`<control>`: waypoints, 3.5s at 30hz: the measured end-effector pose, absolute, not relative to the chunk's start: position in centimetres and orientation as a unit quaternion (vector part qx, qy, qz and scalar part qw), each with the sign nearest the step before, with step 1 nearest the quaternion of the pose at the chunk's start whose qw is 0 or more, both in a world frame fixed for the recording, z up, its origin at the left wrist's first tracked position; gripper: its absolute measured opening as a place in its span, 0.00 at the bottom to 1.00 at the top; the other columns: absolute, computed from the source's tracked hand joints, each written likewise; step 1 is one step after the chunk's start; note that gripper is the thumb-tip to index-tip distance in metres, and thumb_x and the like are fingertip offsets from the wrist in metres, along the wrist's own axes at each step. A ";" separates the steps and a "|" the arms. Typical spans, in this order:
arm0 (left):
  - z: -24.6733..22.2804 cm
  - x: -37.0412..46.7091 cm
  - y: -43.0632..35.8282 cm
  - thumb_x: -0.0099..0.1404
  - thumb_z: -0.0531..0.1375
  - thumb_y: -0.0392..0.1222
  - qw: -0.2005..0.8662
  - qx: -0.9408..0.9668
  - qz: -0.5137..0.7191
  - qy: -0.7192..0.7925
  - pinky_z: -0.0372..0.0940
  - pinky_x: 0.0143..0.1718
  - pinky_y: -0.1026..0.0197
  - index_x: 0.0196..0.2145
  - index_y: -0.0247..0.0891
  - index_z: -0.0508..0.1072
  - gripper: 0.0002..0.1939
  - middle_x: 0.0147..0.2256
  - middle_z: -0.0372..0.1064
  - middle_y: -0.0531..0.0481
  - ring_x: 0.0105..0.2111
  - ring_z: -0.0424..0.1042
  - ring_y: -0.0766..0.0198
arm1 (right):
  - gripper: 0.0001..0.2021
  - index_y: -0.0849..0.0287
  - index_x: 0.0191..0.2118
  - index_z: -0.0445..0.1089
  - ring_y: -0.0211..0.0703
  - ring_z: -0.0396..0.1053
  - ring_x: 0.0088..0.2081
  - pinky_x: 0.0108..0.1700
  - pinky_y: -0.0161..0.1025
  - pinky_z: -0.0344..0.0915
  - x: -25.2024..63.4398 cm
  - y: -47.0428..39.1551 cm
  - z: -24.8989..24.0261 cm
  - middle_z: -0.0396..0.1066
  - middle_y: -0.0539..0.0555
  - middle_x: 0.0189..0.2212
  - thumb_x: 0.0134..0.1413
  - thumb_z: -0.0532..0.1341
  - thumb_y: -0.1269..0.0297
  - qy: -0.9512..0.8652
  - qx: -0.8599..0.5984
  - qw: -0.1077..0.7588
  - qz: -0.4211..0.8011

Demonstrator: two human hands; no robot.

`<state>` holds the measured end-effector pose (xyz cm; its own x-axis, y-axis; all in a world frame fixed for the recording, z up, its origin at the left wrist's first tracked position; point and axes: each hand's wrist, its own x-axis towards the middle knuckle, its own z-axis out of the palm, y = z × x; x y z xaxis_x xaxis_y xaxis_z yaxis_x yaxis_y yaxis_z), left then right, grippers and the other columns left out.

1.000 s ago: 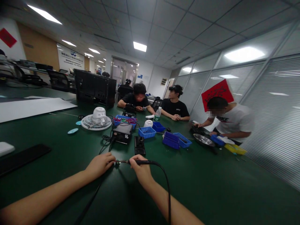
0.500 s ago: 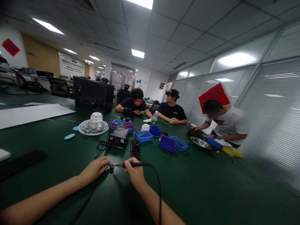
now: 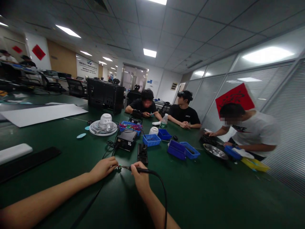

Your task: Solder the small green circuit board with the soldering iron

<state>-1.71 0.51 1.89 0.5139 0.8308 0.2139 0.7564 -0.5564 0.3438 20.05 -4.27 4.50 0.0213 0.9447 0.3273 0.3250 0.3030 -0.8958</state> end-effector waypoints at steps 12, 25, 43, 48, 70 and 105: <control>0.8 -1.9 0.6 0.69 0.50 0.40 0.135 0.861 0.197 0.449 0.61 0.38 0.64 0.37 0.42 0.72 0.10 0.36 0.67 0.51 0.37 0.69 0.63 | 0.10 0.60 0.28 0.70 0.43 0.69 0.28 0.32 0.35 0.63 20.6 -5.4 1.9 0.70 0.51 0.24 0.56 0.59 0.60 -0.639 -0.494 0.508 0.297; 1.3 -1.9 0.3 0.68 0.49 0.40 0.154 0.860 0.188 0.448 0.62 0.41 0.63 0.38 0.42 0.72 0.11 0.37 0.69 0.50 0.38 0.69 0.62 | 0.10 0.58 0.29 0.71 0.42 0.68 0.27 0.32 0.34 0.64 20.8 -5.6 2.0 0.70 0.50 0.24 0.56 0.59 0.59 -0.637 -0.498 0.504 0.305; 1.2 -1.9 0.2 0.69 0.49 0.38 0.122 0.872 0.156 0.448 0.62 0.38 0.62 0.37 0.40 0.71 0.11 0.36 0.67 0.49 0.37 0.68 0.61 | 0.08 0.59 0.30 0.71 0.43 0.69 0.28 0.31 0.34 0.65 20.9 -5.9 2.3 0.71 0.51 0.25 0.56 0.59 0.61 -0.627 -0.497 0.514 0.311; 0.7 -1.9 0.4 0.69 0.49 0.38 0.109 0.875 0.155 0.445 0.62 0.39 0.62 0.37 0.40 0.70 0.10 0.36 0.67 0.49 0.38 0.68 0.61 | 0.08 0.59 0.30 0.71 0.43 0.69 0.28 0.32 0.34 0.65 20.8 -5.8 2.2 0.71 0.51 0.25 0.55 0.60 0.62 -0.640 -0.493 0.509 0.296; 0.4 -1.6 0.4 0.69 0.48 0.37 0.114 0.870 0.161 0.452 0.62 0.39 0.61 0.37 0.40 0.70 0.10 0.36 0.67 0.49 0.37 0.68 0.61 | 0.06 0.59 0.31 0.71 0.43 0.71 0.29 0.33 0.33 0.65 21.2 -5.6 2.0 0.72 0.51 0.26 0.55 0.59 0.64 -0.659 -0.506 0.477 0.286; 0.9 -1.8 0.3 0.68 0.49 0.37 0.099 0.875 0.172 0.442 0.61 0.38 0.62 0.36 0.40 0.70 0.10 0.35 0.67 0.50 0.37 0.69 0.61 | 0.08 0.59 0.36 0.74 0.43 0.73 0.32 0.36 0.35 0.69 21.0 -6.0 2.4 0.75 0.53 0.30 0.57 0.57 0.66 -0.705 -0.459 0.493 0.222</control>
<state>-1.80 0.26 0.90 0.5507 0.8070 0.2132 0.7390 -0.5902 0.3249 21.01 -5.96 2.40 -0.0930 0.8660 0.4914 0.4290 0.4802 -0.7651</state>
